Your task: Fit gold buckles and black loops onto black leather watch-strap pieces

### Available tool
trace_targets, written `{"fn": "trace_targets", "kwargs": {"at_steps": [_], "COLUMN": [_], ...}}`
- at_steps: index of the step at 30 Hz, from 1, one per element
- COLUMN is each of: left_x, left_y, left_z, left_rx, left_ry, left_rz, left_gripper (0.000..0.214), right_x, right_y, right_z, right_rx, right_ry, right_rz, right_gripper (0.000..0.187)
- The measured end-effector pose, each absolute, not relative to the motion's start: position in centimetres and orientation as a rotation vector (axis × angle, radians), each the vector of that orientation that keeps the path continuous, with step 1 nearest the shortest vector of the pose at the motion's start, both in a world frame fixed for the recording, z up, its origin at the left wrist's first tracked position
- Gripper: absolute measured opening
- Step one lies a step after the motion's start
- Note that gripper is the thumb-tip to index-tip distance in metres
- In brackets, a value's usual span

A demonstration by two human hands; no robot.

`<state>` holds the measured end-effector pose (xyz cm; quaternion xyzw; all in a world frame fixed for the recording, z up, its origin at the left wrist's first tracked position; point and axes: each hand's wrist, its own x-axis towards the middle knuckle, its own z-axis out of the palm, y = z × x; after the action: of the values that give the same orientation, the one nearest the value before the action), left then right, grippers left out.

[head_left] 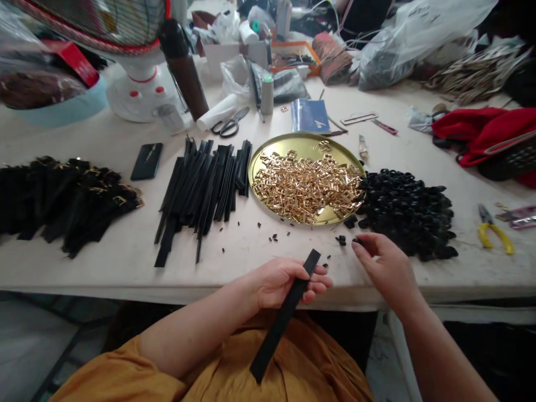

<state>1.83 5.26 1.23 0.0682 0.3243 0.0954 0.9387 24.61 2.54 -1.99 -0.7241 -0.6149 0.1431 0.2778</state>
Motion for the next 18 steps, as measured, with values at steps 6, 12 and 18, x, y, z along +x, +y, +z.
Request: {"fn": "trace_targets", "kwargs": {"at_steps": [6,12,18], "left_x": [1.2,0.8,1.2], "left_y": [4.7,4.1,3.1], "left_z": [0.7,1.4,1.8], "left_rx": [0.086,0.463,0.97], "left_ry": [0.593,0.709,0.898], "left_rz": [0.106,0.224,0.291], "left_gripper": [0.027,0.029,0.02], "right_x": [20.3,18.3,16.7], "right_y": [-0.1,-0.5,-1.2], "right_z": [-1.3,-1.9,-1.8], "right_rx": [-1.696,-1.353,-1.223], "right_ry": [-1.159,-0.434,-0.193], "right_rz": [1.136,1.432,1.504], "right_gripper": [0.032,0.025,0.024]}}
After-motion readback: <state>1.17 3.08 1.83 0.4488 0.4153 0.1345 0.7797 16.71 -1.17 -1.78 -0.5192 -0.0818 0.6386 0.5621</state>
